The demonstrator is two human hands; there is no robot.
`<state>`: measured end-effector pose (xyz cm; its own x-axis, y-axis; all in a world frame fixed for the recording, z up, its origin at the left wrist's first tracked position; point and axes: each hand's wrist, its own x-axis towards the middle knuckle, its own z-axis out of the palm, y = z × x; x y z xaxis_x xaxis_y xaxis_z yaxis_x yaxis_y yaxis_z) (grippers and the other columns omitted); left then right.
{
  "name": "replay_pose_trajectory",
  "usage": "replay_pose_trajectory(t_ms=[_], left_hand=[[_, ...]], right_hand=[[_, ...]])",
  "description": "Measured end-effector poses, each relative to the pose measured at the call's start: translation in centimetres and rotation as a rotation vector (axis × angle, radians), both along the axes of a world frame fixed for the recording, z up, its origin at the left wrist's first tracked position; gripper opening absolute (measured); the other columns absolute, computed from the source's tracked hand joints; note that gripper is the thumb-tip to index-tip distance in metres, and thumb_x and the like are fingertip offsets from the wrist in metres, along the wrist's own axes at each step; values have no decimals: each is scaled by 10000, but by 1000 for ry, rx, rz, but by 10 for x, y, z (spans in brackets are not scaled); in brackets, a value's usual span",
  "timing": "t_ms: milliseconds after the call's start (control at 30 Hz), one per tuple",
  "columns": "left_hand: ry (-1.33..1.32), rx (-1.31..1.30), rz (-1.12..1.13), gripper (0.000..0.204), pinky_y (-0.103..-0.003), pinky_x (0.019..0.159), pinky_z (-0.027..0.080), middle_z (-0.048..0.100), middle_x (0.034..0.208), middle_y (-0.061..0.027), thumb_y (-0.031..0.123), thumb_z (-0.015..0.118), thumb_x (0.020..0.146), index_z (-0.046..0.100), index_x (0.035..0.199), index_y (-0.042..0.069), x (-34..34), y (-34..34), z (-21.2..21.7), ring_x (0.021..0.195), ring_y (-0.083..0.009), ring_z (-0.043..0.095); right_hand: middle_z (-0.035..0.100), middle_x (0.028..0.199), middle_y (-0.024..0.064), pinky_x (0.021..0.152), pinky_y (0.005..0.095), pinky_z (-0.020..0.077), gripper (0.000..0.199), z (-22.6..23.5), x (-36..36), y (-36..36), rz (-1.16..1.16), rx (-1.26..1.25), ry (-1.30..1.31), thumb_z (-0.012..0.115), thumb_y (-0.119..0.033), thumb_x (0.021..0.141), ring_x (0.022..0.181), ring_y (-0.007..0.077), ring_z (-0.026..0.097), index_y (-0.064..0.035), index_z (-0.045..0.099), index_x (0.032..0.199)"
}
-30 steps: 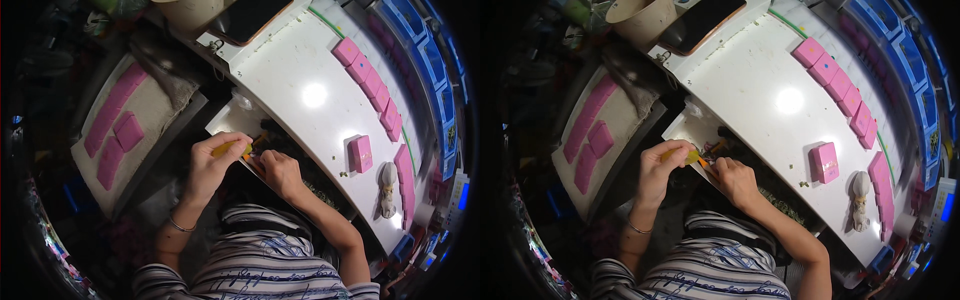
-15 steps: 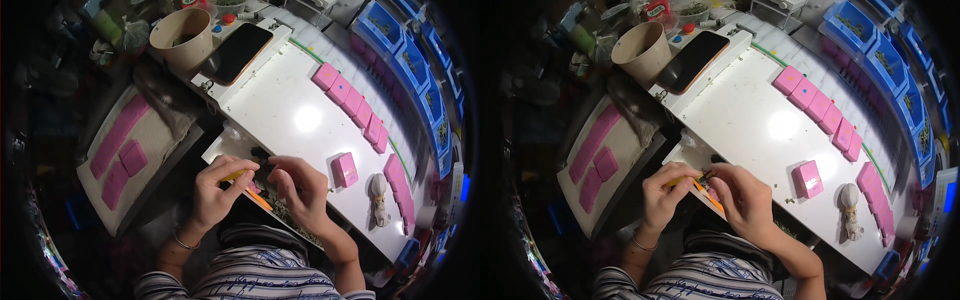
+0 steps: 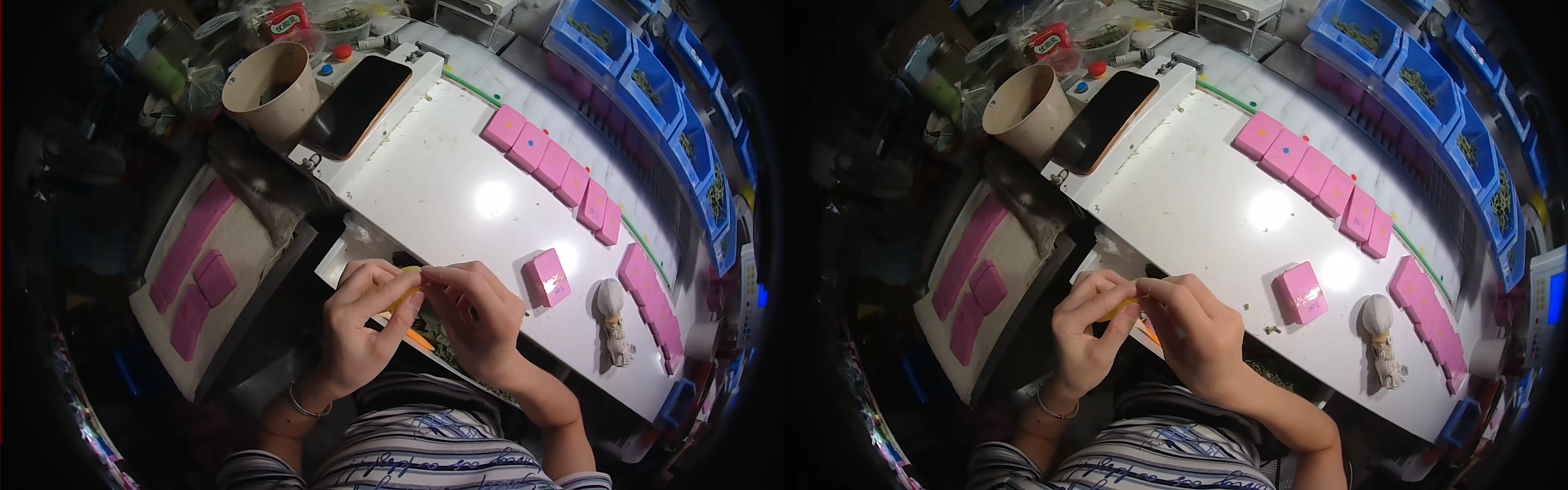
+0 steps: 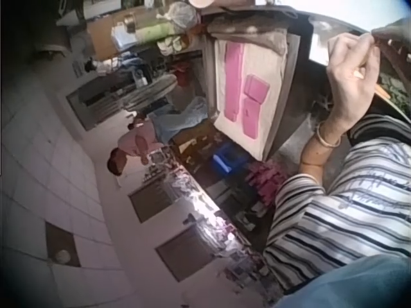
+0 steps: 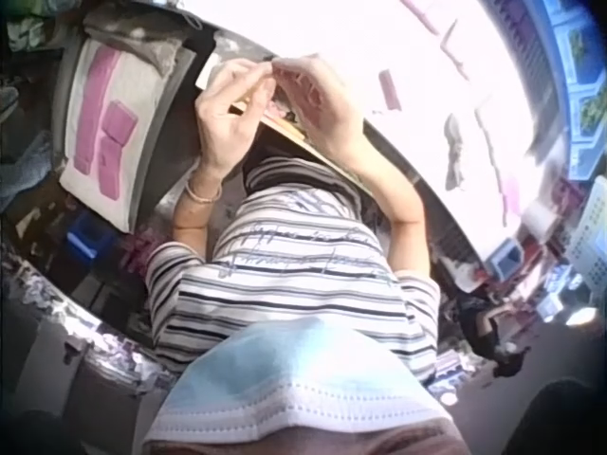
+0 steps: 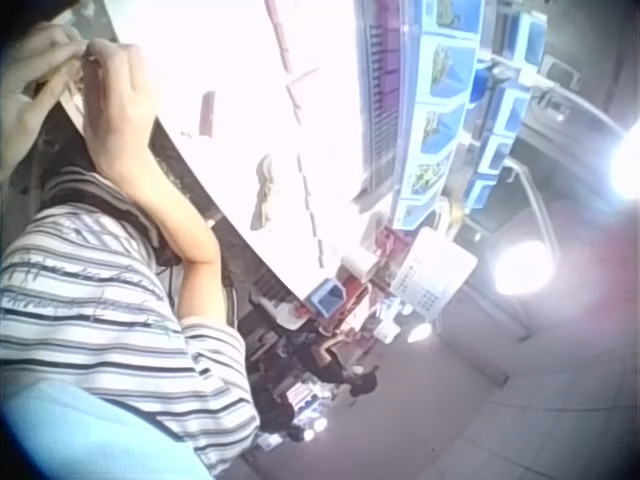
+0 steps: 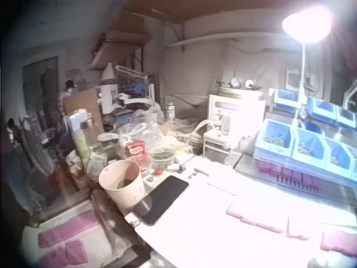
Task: Assembling small components by inserting metallic wires into pink molds and placing them on a tray.
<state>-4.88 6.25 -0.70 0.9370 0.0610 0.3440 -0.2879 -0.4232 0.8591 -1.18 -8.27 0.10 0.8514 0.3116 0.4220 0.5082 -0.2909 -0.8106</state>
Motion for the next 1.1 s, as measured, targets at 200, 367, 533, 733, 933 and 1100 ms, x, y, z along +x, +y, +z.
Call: replay_pose_trajectory(t_ms=[200,367,533,733,933,1100], left_hand=[[20,49,-23,252,-256,710,429,567,789,-70,-20,597,792,635,1041,-28,2,-5,3,836,-185,528],[83,-13,-10,317,-297,735,450,589,867,-103,25,624,796,600,1108,-24,2,-10,1,877,-228,540],[85,-42,-13,343,-311,805,435,582,936,-123,26,601,808,573,1144,-35,3,-14,-3,943,-250,526],[59,-114,-22,357,-271,868,394,555,1013,-119,-16,545,826,537,1177,-76,2,-16,-11,1019,-197,465],[20,-60,2,350,-301,868,392,551,999,-120,0,542,824,545,1165,-78,1,-17,-14,1026,-222,464],[-44,-13,24,343,-324,846,413,561,972,-120,11,560,815,564,1151,-54,3,-18,-16,991,-248,493]], right_hand=[[593,740,94,489,251,460,198,-5,0,-2,-36,-27,-126,645,62,747,565,189,591,1,574,921],[606,753,90,486,228,454,158,-6,-2,-6,-55,-15,31,653,21,771,561,142,583,4,559,897],[604,772,36,554,190,453,118,3,2,-17,121,544,894,590,-81,872,641,57,553,19,545,915],[591,724,41,514,179,420,134,4,8,-19,134,591,1044,574,-108,886,584,52,518,19,543,913],[582,693,46,456,188,400,118,-2,10,-15,125,655,1076,588,-93,873,524,67,503,15,545,891],[572,691,43,443,180,393,155,-4,9,-13,134,673,1069,606,-99,863,525,69,513,16,528,932]])
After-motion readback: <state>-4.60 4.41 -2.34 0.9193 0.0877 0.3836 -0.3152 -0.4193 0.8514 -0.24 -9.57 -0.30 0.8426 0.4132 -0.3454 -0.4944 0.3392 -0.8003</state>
